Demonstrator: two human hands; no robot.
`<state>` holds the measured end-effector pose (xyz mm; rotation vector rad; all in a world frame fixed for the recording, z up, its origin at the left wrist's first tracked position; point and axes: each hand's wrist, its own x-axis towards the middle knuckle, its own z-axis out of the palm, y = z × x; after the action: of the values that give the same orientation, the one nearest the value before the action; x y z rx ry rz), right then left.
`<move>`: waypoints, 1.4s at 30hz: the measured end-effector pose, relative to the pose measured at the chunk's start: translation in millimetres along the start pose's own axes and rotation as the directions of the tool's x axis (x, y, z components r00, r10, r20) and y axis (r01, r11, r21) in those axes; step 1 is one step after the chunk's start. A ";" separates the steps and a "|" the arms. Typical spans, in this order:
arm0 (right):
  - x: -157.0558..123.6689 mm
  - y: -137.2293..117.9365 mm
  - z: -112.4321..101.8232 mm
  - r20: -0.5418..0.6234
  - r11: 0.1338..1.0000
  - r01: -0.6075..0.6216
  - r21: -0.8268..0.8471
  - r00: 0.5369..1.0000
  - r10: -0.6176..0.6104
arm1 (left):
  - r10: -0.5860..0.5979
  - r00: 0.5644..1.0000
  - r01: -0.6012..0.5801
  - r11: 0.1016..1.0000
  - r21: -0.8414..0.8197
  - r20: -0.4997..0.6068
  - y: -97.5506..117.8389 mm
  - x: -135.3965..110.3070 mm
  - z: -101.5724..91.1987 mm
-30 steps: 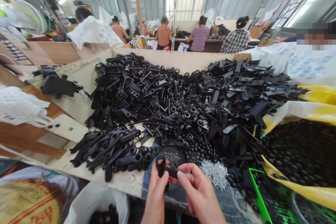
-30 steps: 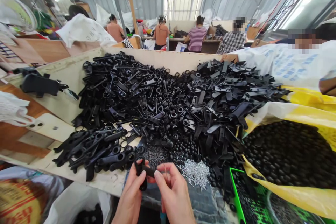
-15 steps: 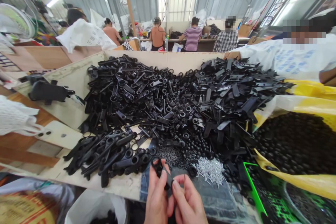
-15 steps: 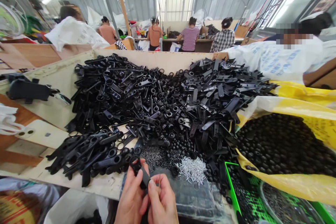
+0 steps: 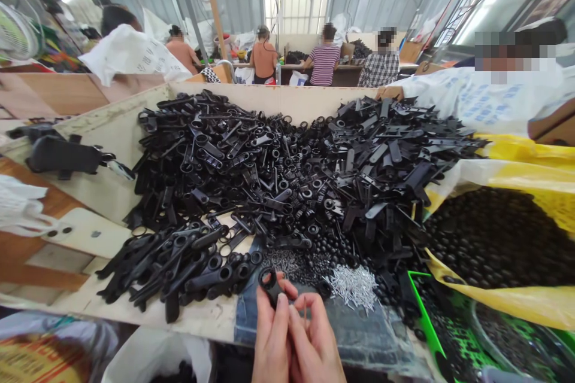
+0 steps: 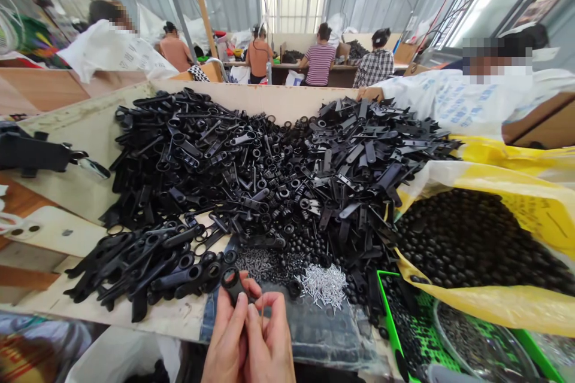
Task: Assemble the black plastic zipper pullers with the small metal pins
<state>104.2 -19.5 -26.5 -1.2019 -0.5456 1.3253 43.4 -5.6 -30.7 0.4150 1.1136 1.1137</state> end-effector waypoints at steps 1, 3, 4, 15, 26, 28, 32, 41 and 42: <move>-0.2 0.9 0.3 -0.006 1.000 0.008 -0.013 1.000 -0.008 | 0.003 1.000 -0.003 1.000 0.007 0.012 0.2 0.6 -2.4; 0.0 2.5 -0.2 -0.012 0.999 0.015 -0.043 1.000 -0.015 | 0.010 1.000 -0.011 1.000 0.028 0.022 0.0 3.4 -7.5; 0.6 2.8 -1.4 -0.014 0.998 0.015 -0.064 1.000 -0.016 | 0.012 1.000 -0.013 0.999 0.035 0.023 -0.3 5.5 -9.8; 29.9 -54.9 -36.6 0.240 0.905 0.044 -0.423 0.969 0.065 | -0.134 0.914 -0.015 0.933 0.360 0.383 35.3 -0.8 -24.7; 19.9 -46.3 -22.9 0.315 0.856 0.194 -0.479 0.948 -0.038 | -0.007 0.938 -0.175 0.854 0.490 0.348 40.9 -20.1 -35.7; 20.2 -40.6 -22.4 0.317 0.872 0.151 -0.466 0.948 0.005 | 0.015 0.938 -0.232 0.770 0.595 0.347 42.7 -21.5 -34.8; 23.2 -32.6 -19.5 0.377 0.929 0.052 -0.367 0.921 0.098 | -0.043 0.936 -0.161 0.832 0.532 0.351 41.9 -17.8 -38.8; 21.3 -30.4 -9.1 0.525 0.968 -0.077 -0.239 0.828 0.195 | -0.061 0.890 -0.123 0.922 0.366 0.451 48.7 -14.5 -55.5; 20.6 -29.5 -8.0 0.524 0.968 -0.087 -0.236 0.827 0.202 | -0.053 0.889 -0.150 0.906 0.397 0.455 50.8 -15.6 -57.5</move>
<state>128.9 2.2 -9.7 -1.0305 -1.0359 1.7947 -31.9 -10.8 -10.0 1.0037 0.9146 0.7490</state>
